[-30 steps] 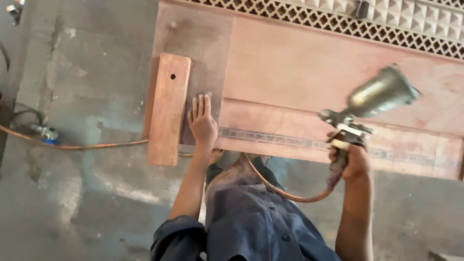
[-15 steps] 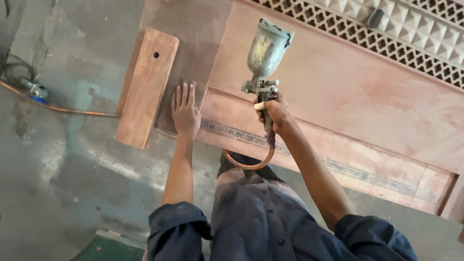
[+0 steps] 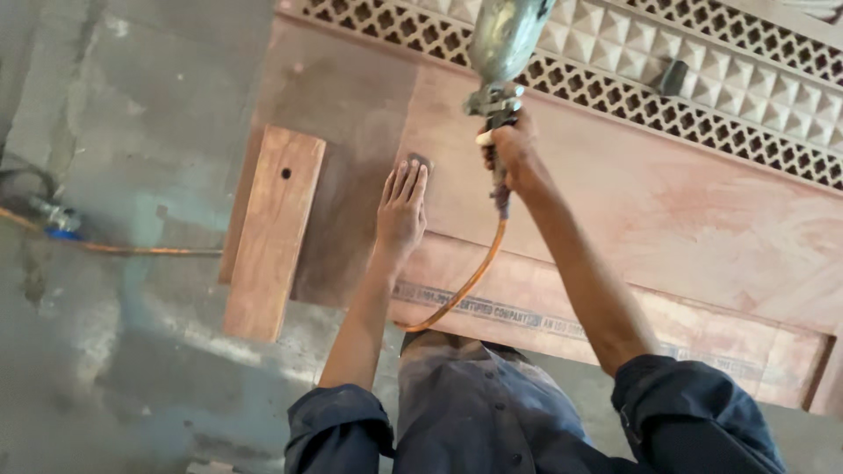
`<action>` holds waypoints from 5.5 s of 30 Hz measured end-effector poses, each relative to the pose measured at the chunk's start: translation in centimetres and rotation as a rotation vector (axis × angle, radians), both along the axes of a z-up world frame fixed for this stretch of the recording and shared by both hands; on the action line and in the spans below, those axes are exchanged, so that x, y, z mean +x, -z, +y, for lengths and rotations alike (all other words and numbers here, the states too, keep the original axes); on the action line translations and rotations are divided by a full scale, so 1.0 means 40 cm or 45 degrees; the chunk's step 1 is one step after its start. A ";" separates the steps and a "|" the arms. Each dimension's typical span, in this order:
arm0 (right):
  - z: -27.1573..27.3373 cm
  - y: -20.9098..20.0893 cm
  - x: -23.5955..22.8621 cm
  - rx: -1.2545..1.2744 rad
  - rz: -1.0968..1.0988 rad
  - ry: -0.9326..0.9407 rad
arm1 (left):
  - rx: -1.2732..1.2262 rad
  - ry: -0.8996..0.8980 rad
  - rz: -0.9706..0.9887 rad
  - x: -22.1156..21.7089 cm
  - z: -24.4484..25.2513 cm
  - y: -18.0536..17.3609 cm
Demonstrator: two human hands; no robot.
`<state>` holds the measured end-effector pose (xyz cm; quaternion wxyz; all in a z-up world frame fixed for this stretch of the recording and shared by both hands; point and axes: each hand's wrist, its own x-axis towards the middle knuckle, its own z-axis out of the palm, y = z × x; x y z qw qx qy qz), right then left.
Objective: The person sands a large wooden headboard with a sanding block, then uses a spray gun to apply a finish to the surface. The person moves around the piece to cover different areas.
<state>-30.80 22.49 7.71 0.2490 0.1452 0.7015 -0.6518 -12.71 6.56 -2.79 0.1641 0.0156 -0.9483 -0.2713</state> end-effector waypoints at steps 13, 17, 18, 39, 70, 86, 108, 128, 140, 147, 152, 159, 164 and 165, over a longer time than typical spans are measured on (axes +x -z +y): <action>0.817 0.083 -0.003 0.338 0.166 0.457 | -0.158 -0.276 0.195 0.050 0.072 -0.054; 1.111 0.080 0.049 0.541 0.163 0.657 | 0.698 -0.027 -0.392 0.248 0.261 -0.079; 1.168 0.079 0.057 0.554 0.165 0.735 | 0.763 0.069 -0.230 0.291 0.321 -0.078; 1.110 0.050 0.135 -0.224 -0.121 0.324 | 1.775 0.594 -0.801 0.344 1.060 0.110; 0.285 -0.033 0.300 -0.161 -0.178 -0.436 | 0.490 -0.516 -0.486 0.716 0.406 -0.035; 1.630 0.124 0.494 0.789 0.054 0.808 | 0.455 0.722 -0.657 0.369 1.057 -0.185; 1.834 0.200 0.237 1.194 0.484 0.076 | 0.391 0.639 -1.202 0.263 1.544 -0.167; 1.768 0.209 -0.028 0.743 0.082 0.171 | 0.439 0.605 -0.788 0.106 1.710 -0.234; 2.440 0.093 -0.091 1.473 0.519 0.250 | 0.600 0.987 -0.446 -0.008 2.057 -0.358; 2.633 -0.002 -0.004 0.980 0.222 0.405 | 0.464 1.001 -0.429 0.047 2.232 -0.379; 2.758 -0.131 0.242 0.593 -0.156 0.382 | 0.490 1.424 -0.427 0.157 2.326 -0.423; 2.835 -0.148 0.599 0.344 -0.732 0.366 | 0.649 1.835 -0.542 0.213 2.349 -0.427; 2.833 -0.103 0.506 0.290 -0.457 0.483 | 0.619 1.784 -0.579 0.219 2.345 -0.409; 2.826 -0.098 0.461 0.249 -0.356 0.518 | 0.599 1.745 -0.594 0.216 2.341 -0.402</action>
